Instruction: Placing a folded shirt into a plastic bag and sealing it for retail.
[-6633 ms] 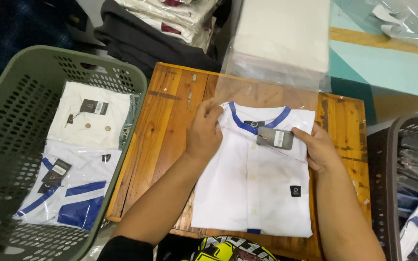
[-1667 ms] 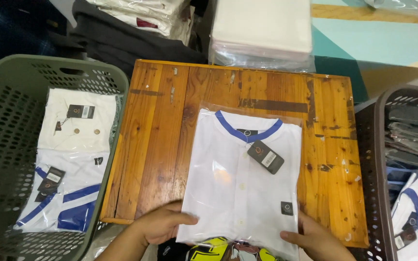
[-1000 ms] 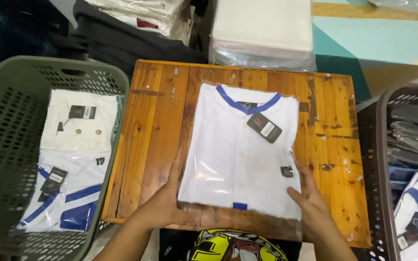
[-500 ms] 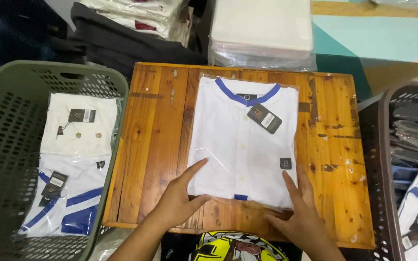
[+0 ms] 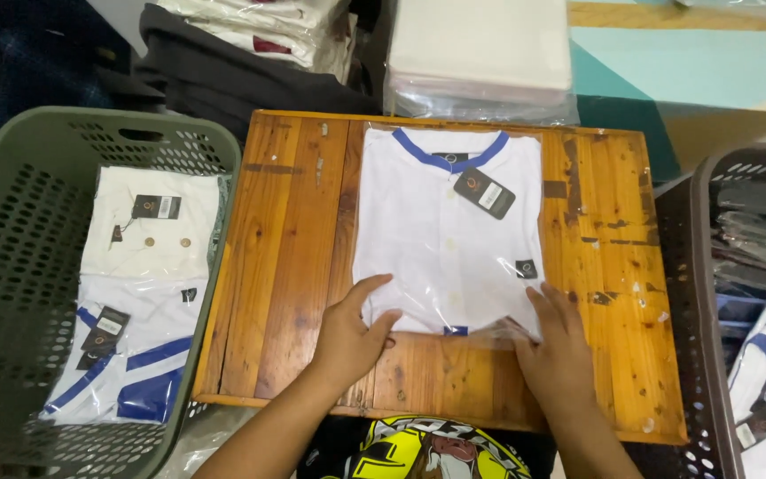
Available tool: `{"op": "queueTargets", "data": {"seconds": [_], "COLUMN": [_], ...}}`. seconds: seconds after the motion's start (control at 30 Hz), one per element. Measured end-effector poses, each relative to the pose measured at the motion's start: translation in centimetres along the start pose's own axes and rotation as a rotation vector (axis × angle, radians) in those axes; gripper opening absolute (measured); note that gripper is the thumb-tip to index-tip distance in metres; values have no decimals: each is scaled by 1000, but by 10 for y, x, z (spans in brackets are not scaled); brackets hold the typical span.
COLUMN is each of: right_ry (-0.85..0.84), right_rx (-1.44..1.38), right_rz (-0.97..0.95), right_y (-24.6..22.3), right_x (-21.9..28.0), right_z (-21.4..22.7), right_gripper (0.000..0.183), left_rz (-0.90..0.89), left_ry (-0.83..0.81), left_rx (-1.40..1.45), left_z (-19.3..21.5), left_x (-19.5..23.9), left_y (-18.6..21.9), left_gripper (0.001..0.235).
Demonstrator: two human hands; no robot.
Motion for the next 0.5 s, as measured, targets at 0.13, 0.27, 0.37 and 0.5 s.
{"op": "queueTargets", "data": {"seconds": [0.13, 0.27, 0.37, 0.5], "right_ry": [366, 274, 298, 734], "right_rx": [277, 367, 322, 168], "right_rz": [257, 283, 300, 705], "right_y": [-1, 1, 0, 2], "right_x": [1, 14, 30, 54], "right_z": [-3, 7, 9, 4], "right_gripper": [55, 54, 45, 24], "left_rz": [-209, -199, -427, -844], "left_ry": [68, 34, 175, 235], "left_rx": [-216, -632, -843, -772], "left_z": [3, -1, -5, -16], "left_x": [3, 12, 11, 12], "left_y": [3, -1, -20, -21], "left_gripper": [72, 117, 85, 34]}}
Point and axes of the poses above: each hand's wrist, its own x-axis away from the middle knuckle, its own z-axis out of the back of the hand, y = z × x, the point moved 1 cm from there along -x, towards the middle knuckle, and after that the axes turned 14 degrees about -y, right-handed, at the moved point
